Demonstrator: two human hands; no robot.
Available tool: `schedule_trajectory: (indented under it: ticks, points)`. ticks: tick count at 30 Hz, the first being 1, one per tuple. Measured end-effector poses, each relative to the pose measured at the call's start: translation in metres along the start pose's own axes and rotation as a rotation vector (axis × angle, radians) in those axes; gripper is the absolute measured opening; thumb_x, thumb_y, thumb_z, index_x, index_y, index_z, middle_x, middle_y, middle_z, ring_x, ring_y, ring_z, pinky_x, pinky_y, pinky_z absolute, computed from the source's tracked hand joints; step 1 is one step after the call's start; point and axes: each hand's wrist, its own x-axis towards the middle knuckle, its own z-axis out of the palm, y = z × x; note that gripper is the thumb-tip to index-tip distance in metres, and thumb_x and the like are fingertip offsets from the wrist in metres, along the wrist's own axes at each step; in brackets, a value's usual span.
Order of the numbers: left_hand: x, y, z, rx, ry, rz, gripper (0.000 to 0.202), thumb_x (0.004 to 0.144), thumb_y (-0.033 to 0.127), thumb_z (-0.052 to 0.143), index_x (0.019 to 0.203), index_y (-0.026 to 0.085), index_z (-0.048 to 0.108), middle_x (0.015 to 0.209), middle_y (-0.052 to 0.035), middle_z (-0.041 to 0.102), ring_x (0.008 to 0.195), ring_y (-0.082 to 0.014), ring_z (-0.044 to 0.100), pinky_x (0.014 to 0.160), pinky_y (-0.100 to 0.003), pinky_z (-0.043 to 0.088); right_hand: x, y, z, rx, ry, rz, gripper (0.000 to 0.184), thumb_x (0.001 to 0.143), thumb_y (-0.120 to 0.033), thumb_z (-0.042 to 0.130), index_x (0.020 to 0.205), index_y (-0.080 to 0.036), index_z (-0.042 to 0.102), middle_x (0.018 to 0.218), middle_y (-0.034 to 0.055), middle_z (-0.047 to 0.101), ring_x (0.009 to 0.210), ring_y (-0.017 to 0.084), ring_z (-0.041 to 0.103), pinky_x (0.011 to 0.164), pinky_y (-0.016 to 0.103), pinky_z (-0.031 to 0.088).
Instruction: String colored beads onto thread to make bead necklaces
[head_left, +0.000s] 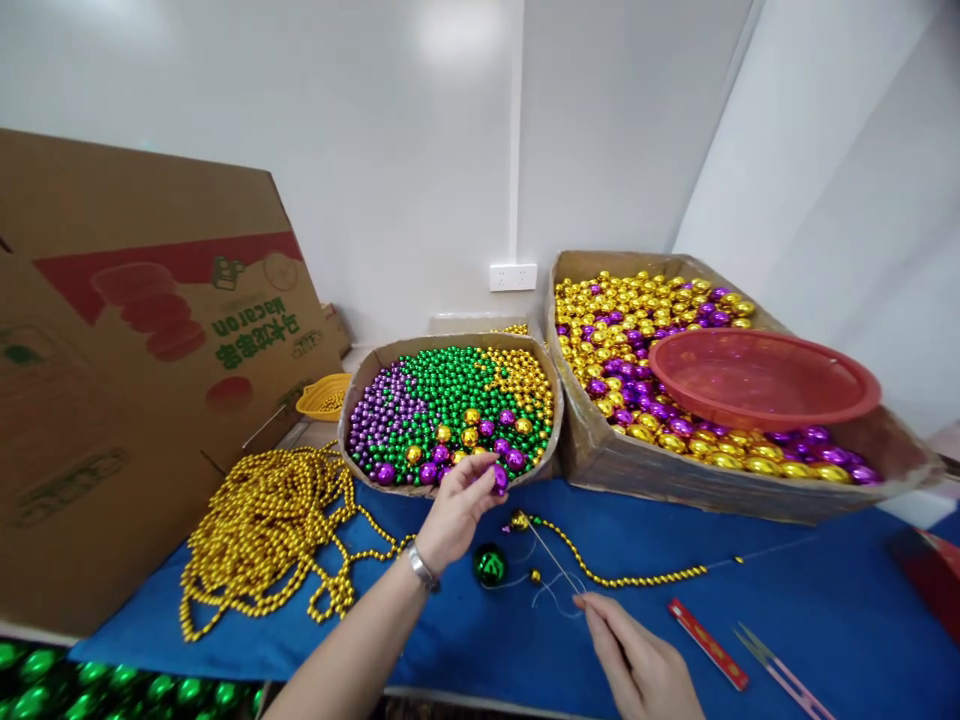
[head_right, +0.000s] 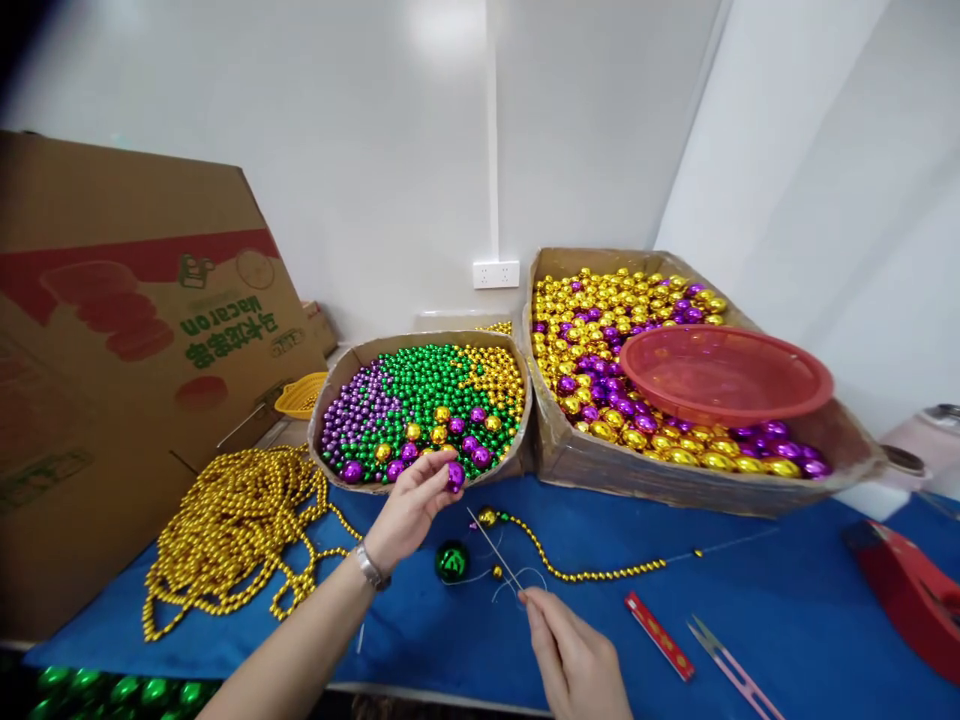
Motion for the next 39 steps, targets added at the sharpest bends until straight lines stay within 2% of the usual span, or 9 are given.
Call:
schedule_trajectory:
  ticks: [3,6,13,18,23,31,34,36,39]
  points:
    - [-0.013,0.002,0.011,-0.355,0.009,-0.128,0.031,0.076,0.031,0.069,0.102,0.017,0.06,0.094,-0.0044,0.06,0.087,-0.0189,0.062,0.081,-0.034,0.048,0.001,-0.003,0.003,-0.036,-0.019,-0.022,0.024,0.094,-0.028,0.04,0.102,-0.02,0.062,0.094,0.0078,0.072,0.084,0.017,0.07,0.074,0.021,0.056]
    - [-0.02,0.002,0.015,-0.445,0.032,-0.146,0.03,0.074,0.027,0.072,0.099,0.016,0.061,0.094,-0.0048,0.062,0.089,-0.0196,0.063,0.085,-0.035,0.047,0.001,-0.003,0.003,-0.062,-0.003,-0.056,0.024,0.094,-0.027,0.04,0.102,-0.019,0.061,0.094,0.0073,0.072,0.083,0.016,0.07,0.073,0.02,0.056]
    - [-0.026,-0.002,0.017,-0.423,0.036,-0.131,0.029,0.074,0.026,0.071,0.099,0.016,0.061,0.095,-0.0048,0.061,0.086,-0.0188,0.063,0.077,-0.032,0.049,0.0,0.001,0.008,-0.112,0.034,-0.107,0.022,0.094,-0.023,0.04,0.102,-0.019,0.059,0.093,0.0057,0.073,0.079,0.015,0.071,0.07,0.019,0.055]
    - [-0.039,-0.01,0.026,-0.213,0.017,-0.021,0.031,0.071,0.02,0.074,0.099,0.016,0.061,0.092,-0.0044,0.061,0.082,-0.0127,0.057,0.074,-0.025,0.048,0.004,-0.001,0.012,-0.098,0.031,-0.082,0.023,0.094,-0.024,0.039,0.102,-0.019,0.06,0.094,0.0067,0.073,0.08,0.016,0.071,0.07,0.019,0.056]
    - [-0.044,-0.012,0.029,-0.305,0.01,-0.086,0.034,0.069,0.02,0.075,0.099,0.017,0.06,0.093,-0.0032,0.058,0.077,-0.0109,0.056,0.07,-0.025,0.049,0.002,-0.001,0.012,-0.036,-0.011,-0.057,0.023,0.094,-0.024,0.039,0.102,-0.019,0.059,0.093,0.0068,0.073,0.08,0.015,0.071,0.07,0.016,0.055]
    - [-0.05,-0.019,0.029,-0.287,-0.043,-0.097,0.042,0.065,0.017,0.078,0.102,0.017,0.059,0.093,-0.0048,0.061,0.081,-0.0127,0.057,0.071,-0.024,0.048,0.006,0.005,0.019,-0.128,0.041,-0.185,0.024,0.095,-0.023,0.037,0.102,-0.017,0.059,0.091,0.0062,0.073,0.079,0.014,0.071,0.072,0.015,0.054]
    - [-0.049,-0.014,0.023,-0.149,-0.124,-0.081,0.05,0.064,0.019,0.078,0.109,0.018,0.057,0.104,-0.0087,0.061,0.095,-0.0182,0.057,0.075,-0.026,0.049,0.006,0.008,0.017,-0.146,0.047,-0.191,0.025,0.095,-0.025,0.037,0.101,-0.016,0.06,0.09,0.0062,0.073,0.078,0.014,0.071,0.072,0.015,0.054]
    - [-0.042,-0.006,0.011,0.03,-0.132,-0.024,0.04,0.071,0.024,0.072,0.108,0.017,0.058,0.105,-0.0102,0.062,0.097,-0.0197,0.057,0.077,-0.027,0.049,0.004,0.012,0.015,-0.17,0.066,-0.2,0.026,0.095,-0.027,0.038,0.1,-0.016,0.061,0.09,0.0068,0.073,0.077,0.015,0.071,0.071,0.015,0.054]
    - [-0.022,0.008,-0.018,0.353,0.034,0.135,0.024,0.082,0.029,0.059,0.101,0.015,0.061,0.096,-0.0088,0.065,0.086,-0.0172,0.06,0.074,-0.027,0.049,-0.001,0.018,0.012,-0.186,0.076,-0.186,0.028,0.095,-0.03,0.038,0.099,-0.016,0.063,0.09,0.0073,0.074,0.075,0.015,0.071,0.066,0.013,0.055]
